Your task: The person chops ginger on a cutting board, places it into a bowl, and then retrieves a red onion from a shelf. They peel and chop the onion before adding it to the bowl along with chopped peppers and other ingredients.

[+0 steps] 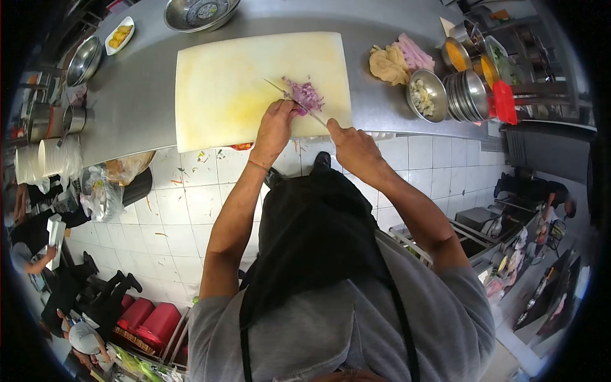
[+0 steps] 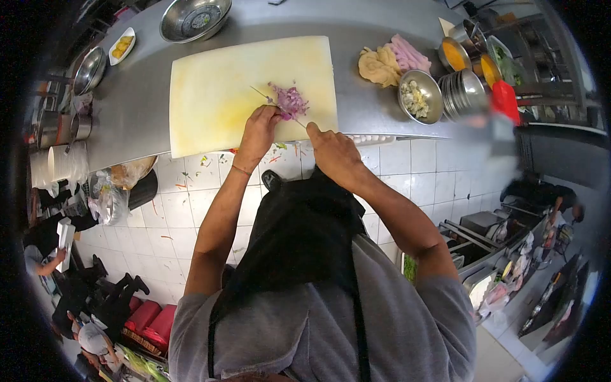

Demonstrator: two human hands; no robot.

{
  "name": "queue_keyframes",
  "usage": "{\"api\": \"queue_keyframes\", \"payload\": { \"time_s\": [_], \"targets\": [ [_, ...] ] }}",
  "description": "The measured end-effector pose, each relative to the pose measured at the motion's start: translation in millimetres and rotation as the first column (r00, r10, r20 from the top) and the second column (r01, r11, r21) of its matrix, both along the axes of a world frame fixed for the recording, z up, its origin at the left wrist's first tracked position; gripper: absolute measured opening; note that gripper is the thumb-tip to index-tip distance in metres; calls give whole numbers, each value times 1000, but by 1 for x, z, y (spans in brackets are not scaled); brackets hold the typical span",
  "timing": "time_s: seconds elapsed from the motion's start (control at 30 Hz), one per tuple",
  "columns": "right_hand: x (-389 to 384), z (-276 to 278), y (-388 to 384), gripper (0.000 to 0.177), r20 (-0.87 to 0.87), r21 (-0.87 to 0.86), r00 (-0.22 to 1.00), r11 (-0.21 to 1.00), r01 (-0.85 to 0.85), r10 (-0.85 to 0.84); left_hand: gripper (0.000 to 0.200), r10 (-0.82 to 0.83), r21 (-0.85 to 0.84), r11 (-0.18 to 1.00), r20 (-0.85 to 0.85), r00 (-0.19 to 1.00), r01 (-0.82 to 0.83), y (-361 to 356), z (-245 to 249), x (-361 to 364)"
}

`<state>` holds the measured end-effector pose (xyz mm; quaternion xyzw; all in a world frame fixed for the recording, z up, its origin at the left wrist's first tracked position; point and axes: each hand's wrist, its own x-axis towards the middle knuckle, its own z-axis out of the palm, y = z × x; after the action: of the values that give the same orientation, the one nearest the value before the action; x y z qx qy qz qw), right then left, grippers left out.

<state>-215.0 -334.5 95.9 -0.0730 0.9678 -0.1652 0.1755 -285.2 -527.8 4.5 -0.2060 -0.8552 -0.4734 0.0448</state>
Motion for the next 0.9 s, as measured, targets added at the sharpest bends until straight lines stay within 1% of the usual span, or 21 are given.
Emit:
{"api": "queue_keyframes", "payload": {
  "time_s": [0.07,0.13,0.17,0.27,0.37,0.47,0.57,0.67,0.73,0.77,0.83,0.9],
  "targets": [
    [-5,-26,-5,35,4,-5,1000,1000,27,-27,12,-10,-10,1000,9,1000,10,-1,0,1],
    [-10,-33,-6,29,-55,56,998,998,-11,14,11,-9,-18,1000,8,1000,9,-2,-3,-1],
    [-11,-34,-7,26,-80,86,996,996,-26,33,11,-6,-14,1000,7,1000,6,-3,-3,-2],
    [-5,5,-3,27,-56,75,998,997,-27,31,11,0,0,1000,-4,1000,0,-2,-3,-2],
    [1,-8,-6,27,-59,82,998,996,-22,27,11,-7,-9,1000,-30,1000,7,-4,-6,-1],
    [-13,-29,-13,26,-53,32,999,999,-12,14,11,-4,-24,1000,-20,1000,4,-4,-4,0],
    [-12,-19,-12,37,-32,48,999,999,8,-7,11,-3,-38,999,-1,1000,3,-6,-2,0],
    [-3,2,-12,38,31,43,1000,999,-4,3,11,12,-25,1000,-10,1000,-12,-7,-4,3],
    [-3,-28,-16,33,-40,43,999,999,-5,7,10,-7,-34,999,-23,1000,6,-7,-4,0],
    [-6,-33,-20,31,-81,45,997,999,-2,6,10,3,-34,999,-23,1000,-4,-6,-5,1],
    [-14,-35,-21,29,-64,65,998,998,-4,8,9,29,-36,999,-26,999,-30,-6,-4,2],
    [-11,-25,-22,28,-63,67,998,998,5,-1,8,25,-49,998,-10,1000,-25,-7,-9,4]
  ]
}}
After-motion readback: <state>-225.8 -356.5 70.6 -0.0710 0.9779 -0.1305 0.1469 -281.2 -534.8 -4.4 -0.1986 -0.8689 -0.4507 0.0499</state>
